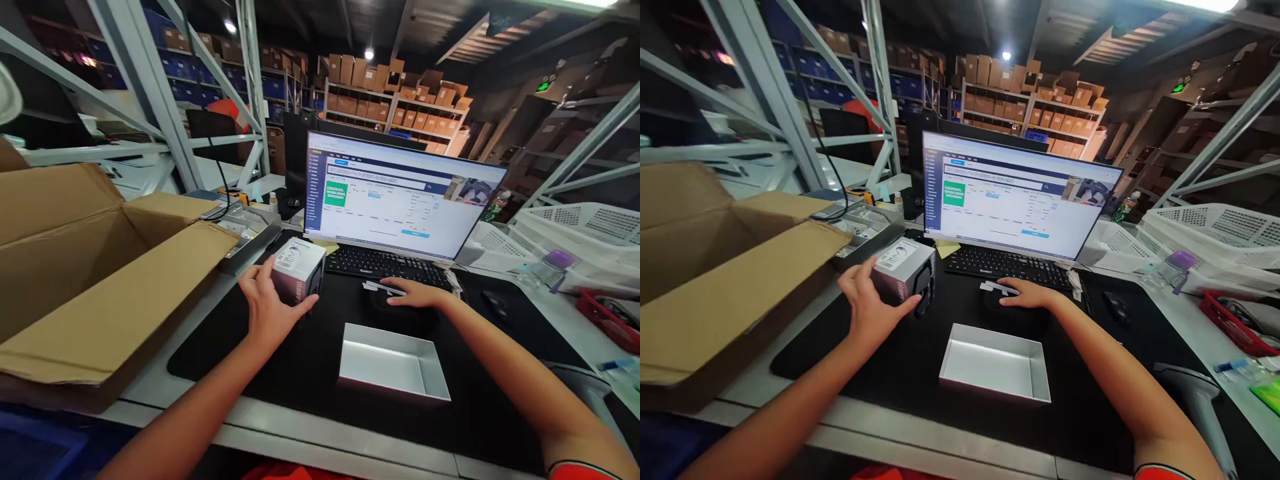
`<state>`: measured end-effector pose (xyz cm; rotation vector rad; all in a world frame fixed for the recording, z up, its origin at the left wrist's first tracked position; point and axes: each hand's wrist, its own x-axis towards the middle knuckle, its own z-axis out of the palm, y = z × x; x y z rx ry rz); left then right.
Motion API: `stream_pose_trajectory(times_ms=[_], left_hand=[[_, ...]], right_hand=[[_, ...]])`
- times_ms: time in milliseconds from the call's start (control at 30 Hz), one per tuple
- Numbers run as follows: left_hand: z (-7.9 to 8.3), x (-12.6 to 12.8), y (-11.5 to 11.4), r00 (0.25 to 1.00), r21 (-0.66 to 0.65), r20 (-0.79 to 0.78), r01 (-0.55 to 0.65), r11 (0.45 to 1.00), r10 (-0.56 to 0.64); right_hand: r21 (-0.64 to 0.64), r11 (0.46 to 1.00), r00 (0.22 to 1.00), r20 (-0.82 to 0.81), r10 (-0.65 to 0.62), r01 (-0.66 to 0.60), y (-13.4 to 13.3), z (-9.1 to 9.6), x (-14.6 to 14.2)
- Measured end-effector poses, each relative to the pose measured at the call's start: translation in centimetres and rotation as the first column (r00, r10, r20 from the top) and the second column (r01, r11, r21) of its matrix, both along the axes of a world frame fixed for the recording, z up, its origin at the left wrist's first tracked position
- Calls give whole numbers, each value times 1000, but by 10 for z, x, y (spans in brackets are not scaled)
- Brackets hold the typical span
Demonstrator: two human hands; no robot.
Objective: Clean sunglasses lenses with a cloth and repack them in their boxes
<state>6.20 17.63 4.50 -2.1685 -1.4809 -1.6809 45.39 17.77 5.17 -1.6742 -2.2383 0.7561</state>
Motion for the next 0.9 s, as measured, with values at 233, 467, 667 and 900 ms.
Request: stream_pose_trajectory(times_ms=[233, 467, 667, 900], left_hand=[[-12, -12, 9, 998, 76, -56, -8, 997, 12], [-60, -7, -21, 720, 164, -489, 630, 759, -493], [-51, 9, -31, 524, 120, -562, 817, 563, -641], [-53, 12, -30, 464, -33, -557, 817, 576, -689]], right_hand=[[-178, 977, 993, -54, 107, -115, 19, -10, 10], [-264, 958, 987, -143, 80, -116, 29, -13, 11], [-308, 943, 978, -196, 70, -129, 26, -8, 5], [-371, 919, 970, -239, 45, -134, 21, -5, 5]])
